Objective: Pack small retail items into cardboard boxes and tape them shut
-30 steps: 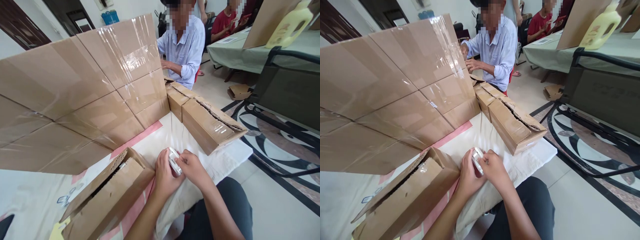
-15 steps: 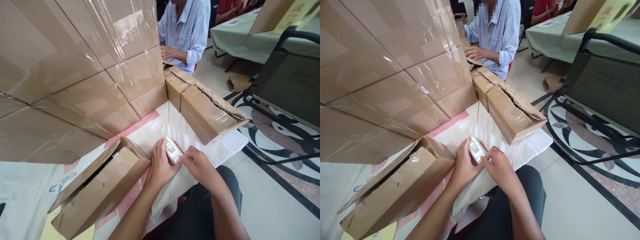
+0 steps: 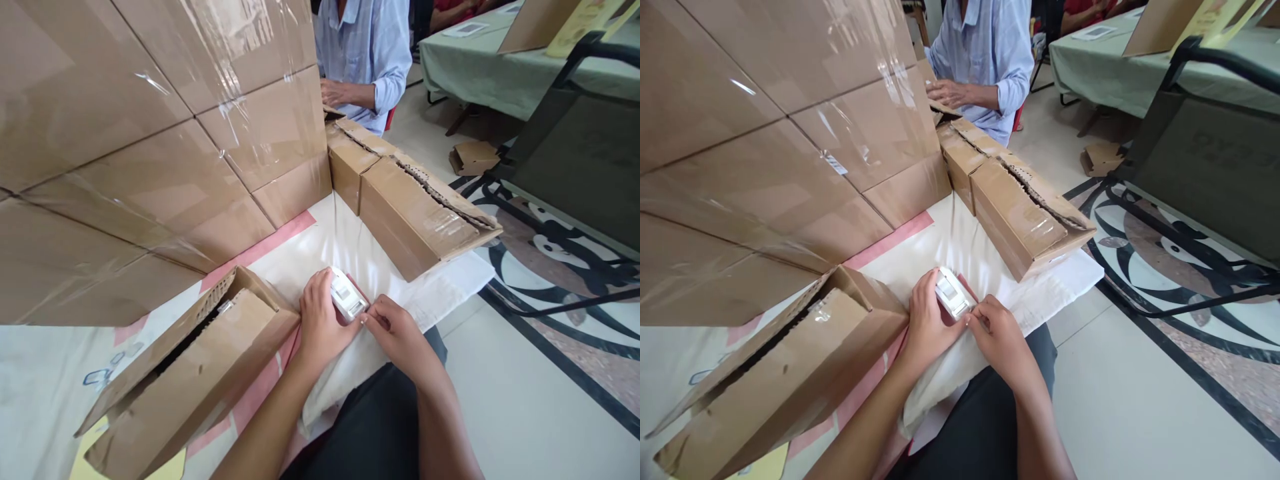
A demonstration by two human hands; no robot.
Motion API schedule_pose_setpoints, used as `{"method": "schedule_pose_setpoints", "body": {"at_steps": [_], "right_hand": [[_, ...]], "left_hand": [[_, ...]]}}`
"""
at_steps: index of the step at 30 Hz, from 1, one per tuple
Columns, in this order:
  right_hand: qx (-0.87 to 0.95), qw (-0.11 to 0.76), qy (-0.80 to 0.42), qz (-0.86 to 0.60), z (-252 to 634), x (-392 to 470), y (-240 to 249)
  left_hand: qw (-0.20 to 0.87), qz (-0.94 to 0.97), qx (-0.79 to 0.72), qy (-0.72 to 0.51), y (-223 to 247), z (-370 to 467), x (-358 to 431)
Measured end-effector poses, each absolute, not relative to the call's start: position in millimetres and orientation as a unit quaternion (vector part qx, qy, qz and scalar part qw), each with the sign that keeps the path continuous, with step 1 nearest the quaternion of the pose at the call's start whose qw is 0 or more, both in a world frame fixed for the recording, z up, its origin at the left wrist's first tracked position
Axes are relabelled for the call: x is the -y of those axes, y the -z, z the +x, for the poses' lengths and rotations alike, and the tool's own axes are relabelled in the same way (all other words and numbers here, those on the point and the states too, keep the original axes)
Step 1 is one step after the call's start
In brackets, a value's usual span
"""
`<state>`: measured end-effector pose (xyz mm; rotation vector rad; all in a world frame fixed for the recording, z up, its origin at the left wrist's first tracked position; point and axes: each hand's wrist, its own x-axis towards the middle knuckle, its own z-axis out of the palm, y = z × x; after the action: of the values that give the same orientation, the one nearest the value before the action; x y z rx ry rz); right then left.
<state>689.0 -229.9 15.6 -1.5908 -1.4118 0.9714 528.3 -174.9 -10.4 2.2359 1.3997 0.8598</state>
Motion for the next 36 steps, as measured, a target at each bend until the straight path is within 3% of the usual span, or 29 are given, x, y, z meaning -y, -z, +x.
{"method": "schedule_pose_setpoints", "body": {"at_steps": [10,14,17,21,33,36], "right_hand": [[0.578,0.352,-0.32,-0.663,688.9,234.4,1.0],[0.599,0.418,-0.338,-0.594,697.7,250.7,-11.5],[0.64,0.403,-0.354,-0.55,687.4,269.0,-30.2],[0.709,0.371,-0.393,-0.453,647.4,289.8,-57.2],[0.749,0.266,-0.445,-0.413,550.5,288.7,-87.6],[0.76,0.288,-0.356,-0.461,546.9,279.2,-92.8]], "left_hand": [[0.176,0.807,-0.467,-0.316,12.7,528.2,173.4],[0.292,0.786,-0.401,-0.37,-1.0,517.1,184.1],[0.414,0.716,-0.334,-0.453,-25.3,496.6,205.5],[0.469,0.716,-0.3,-0.421,-56.8,458.5,244.7],[0.188,0.772,-0.397,-0.459,-82.6,365.8,298.2],[0.152,0.754,-0.38,-0.514,-104.2,347.8,307.9]]}}
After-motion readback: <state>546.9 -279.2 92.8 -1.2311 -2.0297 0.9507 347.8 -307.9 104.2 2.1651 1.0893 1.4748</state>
